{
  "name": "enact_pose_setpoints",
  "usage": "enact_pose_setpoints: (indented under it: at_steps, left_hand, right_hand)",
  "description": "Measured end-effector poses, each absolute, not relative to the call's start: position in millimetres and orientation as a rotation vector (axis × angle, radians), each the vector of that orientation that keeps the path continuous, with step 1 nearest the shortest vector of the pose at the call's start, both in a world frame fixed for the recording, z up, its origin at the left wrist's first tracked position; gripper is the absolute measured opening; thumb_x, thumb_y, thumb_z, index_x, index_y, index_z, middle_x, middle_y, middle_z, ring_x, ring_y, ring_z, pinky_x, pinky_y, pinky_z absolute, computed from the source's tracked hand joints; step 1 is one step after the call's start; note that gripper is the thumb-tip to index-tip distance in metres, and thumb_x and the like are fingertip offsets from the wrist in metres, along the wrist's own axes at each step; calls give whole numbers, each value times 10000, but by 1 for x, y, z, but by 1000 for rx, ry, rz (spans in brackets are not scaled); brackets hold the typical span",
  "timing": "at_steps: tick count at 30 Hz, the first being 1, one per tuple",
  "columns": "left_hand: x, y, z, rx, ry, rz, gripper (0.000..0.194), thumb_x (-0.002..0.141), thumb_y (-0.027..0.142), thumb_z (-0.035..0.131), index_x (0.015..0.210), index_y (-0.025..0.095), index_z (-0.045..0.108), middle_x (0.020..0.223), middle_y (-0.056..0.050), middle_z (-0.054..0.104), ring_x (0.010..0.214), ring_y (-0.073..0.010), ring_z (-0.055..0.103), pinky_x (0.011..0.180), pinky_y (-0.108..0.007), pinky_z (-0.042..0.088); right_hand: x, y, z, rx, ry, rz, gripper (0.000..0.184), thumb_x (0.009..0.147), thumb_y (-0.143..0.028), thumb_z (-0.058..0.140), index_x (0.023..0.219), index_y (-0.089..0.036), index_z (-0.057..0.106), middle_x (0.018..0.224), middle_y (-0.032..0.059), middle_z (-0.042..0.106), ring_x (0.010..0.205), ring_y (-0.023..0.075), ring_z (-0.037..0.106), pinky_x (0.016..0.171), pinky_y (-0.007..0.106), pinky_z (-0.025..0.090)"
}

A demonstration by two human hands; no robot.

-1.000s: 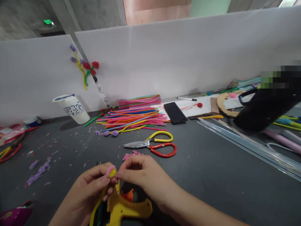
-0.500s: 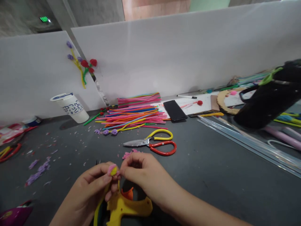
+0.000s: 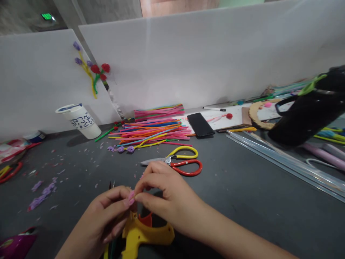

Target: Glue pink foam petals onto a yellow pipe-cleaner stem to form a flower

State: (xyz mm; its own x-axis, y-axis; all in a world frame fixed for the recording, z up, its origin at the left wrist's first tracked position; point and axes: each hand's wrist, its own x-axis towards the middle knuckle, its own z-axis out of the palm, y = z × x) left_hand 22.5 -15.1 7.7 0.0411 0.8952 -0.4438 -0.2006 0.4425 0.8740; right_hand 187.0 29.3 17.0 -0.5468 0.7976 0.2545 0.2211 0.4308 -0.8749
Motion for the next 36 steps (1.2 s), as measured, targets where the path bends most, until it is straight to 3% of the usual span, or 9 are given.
enact_pose_setpoints:
  at_steps: [6, 10, 16, 24, 36]
  left_hand:
    - [20, -15, 1, 785, 1252, 985, 215, 705, 332, 711, 601, 161, 635, 384, 101, 355, 353, -14, 177, 376, -150, 117]
    - [18, -16, -3, 882, 1283, 1034, 170, 666, 309, 720, 627, 158, 651, 486, 66, 445, 375, -24, 276, 387, -161, 157]
    - [17, -16, -8, 1004, 1238, 1090, 201, 676, 346, 734, 640, 164, 657, 570, 46, 496, 490, -63, 368, 458, -166, 271]
    - [16, -17, -7, 1073, 1266, 1110, 219, 741, 351, 699, 639, 161, 660, 655, 13, 554, 543, -82, 412, 487, -179, 308]
    - [10, -16, -8, 1376, 1192, 1077, 148, 821, 286, 629, 717, 192, 675, 755, -13, 600, 719, -157, 565, 667, -230, 443]
  right_hand:
    - [186, 29, 17, -890, -2007, 1030, 163, 803, -19, 626, 727, -163, 634, 785, -13, 541, 788, 125, 540, 710, 237, 428]
    - [185, 29, 17, -900, -2002, 980, 180, 781, 15, 621, 720, -154, 626, 772, -12, 541, 768, 123, 536, 688, 230, 427]
    - [183, 28, 12, -837, -1997, 870, 160, 772, 0, 638, 739, -156, 633, 764, -5, 541, 763, 131, 536, 670, 232, 427]
    - [185, 22, 8, -809, -2014, 559, 81, 817, -88, 594, 771, -155, 597, 766, 9, 576, 776, 152, 529, 719, 283, 404]
    - [180, 17, 2, -800, -2041, 417, 76, 847, -145, 598, 775, -156, 618, 759, 6, 605, 743, 151, 527, 719, 299, 376]
